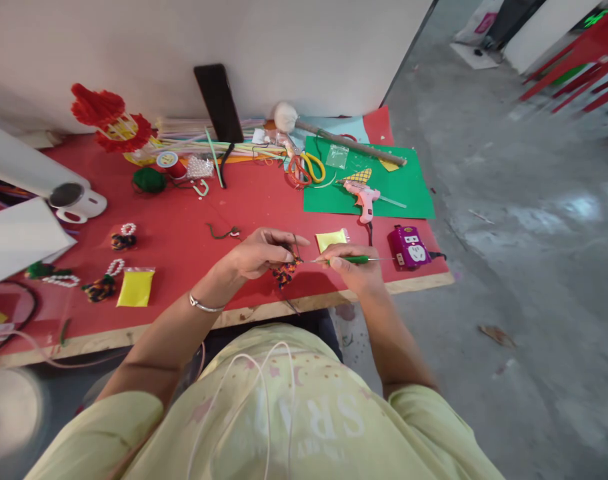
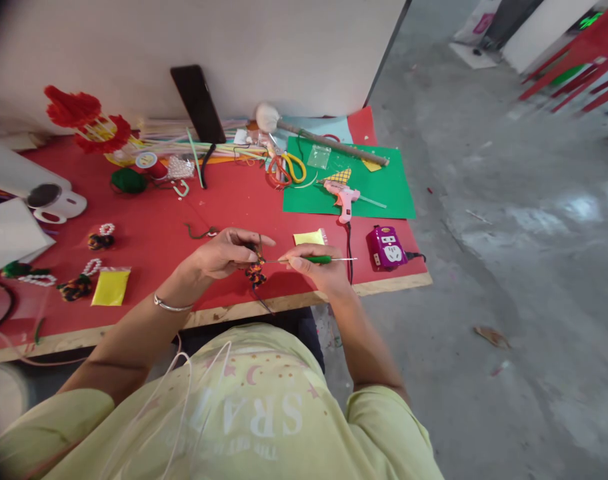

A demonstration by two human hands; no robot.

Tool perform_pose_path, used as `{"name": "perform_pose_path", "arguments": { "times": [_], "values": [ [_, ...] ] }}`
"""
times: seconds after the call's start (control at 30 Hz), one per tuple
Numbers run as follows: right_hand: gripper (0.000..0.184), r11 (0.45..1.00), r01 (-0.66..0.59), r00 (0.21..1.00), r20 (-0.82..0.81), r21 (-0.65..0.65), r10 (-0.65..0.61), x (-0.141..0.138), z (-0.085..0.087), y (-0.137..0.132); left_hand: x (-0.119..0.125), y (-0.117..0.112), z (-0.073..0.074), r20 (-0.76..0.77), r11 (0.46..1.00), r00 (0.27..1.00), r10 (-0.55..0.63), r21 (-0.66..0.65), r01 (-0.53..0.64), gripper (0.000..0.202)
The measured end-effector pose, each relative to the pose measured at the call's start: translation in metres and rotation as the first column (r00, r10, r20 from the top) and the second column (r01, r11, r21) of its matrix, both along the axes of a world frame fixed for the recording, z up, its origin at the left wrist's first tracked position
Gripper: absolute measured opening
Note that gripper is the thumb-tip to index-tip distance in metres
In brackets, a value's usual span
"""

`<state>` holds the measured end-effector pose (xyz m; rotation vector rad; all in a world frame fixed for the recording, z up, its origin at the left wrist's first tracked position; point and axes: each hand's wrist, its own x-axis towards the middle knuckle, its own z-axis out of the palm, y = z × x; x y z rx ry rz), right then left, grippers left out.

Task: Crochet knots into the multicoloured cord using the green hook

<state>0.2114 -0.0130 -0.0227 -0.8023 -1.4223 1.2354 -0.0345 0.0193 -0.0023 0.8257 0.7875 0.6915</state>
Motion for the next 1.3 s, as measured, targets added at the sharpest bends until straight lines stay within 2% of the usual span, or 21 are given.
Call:
{"name": "perform_pose_path", "arguments": {
  "times": [0.07, 0.2, 0.3, 0.43, 0.6, 0.77, 1.03, 1.1, 1.17, 1.23, 1.3],
  "values": [
    [0.011, 0.997, 0.03, 0.998, -0.061, -0.077, -0.034, -0.002, -0.004, 0.0, -0.001, 0.002, 0.0, 0.05, 0.998, 0.998, -0.024, -0.049, 0.027, 0.037],
    [0.011, 0.997, 0.076, 0.997, -0.028, -0.013, -0.076, -0.003, -0.004, 0.001, -0.004, 0.006, 0.002, 0.111, 0.981, 0.988, -0.109, -0.15, 0.125, 0.038],
    [0.014, 0.993, 0.105, 0.993, -0.041, -0.062, -0.108, -0.004, -0.002, 0.001, -0.004, 0.006, 0.002, 0.121, 0.976, 0.984, -0.127, -0.163, 0.146, 0.041],
    [0.018, 0.972, 0.138, 0.977, -0.138, -0.19, -0.165, -0.007, -0.006, 0.0, 0.004, 0.003, 0.001, 0.092, 0.991, 0.993, -0.071, -0.108, 0.081, 0.045],
    [0.02, 0.941, 0.153, 0.947, -0.229, -0.303, -0.227, -0.015, -0.013, -0.002, 0.014, 0.001, 0.0, 0.082, 0.997, 0.995, 0.055, -0.05, -0.051, 0.043],
    [0.026, 0.896, 0.14, 0.896, -0.332, -0.422, -0.296, -0.028, -0.019, -0.004, 0.015, 0.0, -0.003, 0.108, 0.996, 0.991, 0.085, -0.046, -0.08, 0.043],
    [0.028, 0.805, 0.016, 0.776, -0.5, -0.593, -0.384, -0.049, -0.021, -0.01, 0.02, -0.005, -0.006, 0.066, 0.964, 0.964, 0.258, 0.051, -0.261, 0.045],
    [0.026, 0.811, 0.035, 0.776, -0.496, -0.584, -0.39, -0.051, -0.023, -0.011, 0.02, -0.005, -0.003, 0.062, 0.963, 0.963, 0.261, 0.057, -0.265, 0.045],
    [0.026, 0.837, 0.104, 0.796, -0.459, -0.537, -0.393, -0.05, -0.025, -0.012, 0.019, -0.005, 0.0, 0.057, 0.972, 0.972, 0.23, 0.036, -0.232, 0.044],
    [0.022, 0.88, 0.178, 0.84, -0.398, -0.441, -0.369, -0.045, -0.026, -0.013, 0.016, -0.004, 0.002, 0.051, 0.983, 0.981, 0.185, 0.011, -0.186, 0.044],
    [0.015, 0.93, 0.231, 0.899, -0.302, -0.285, -0.316, -0.037, -0.025, -0.013, 0.013, -0.003, 0.003, 0.047, 0.991, 0.989, 0.137, -0.01, -0.137, 0.043]
  ]
}}
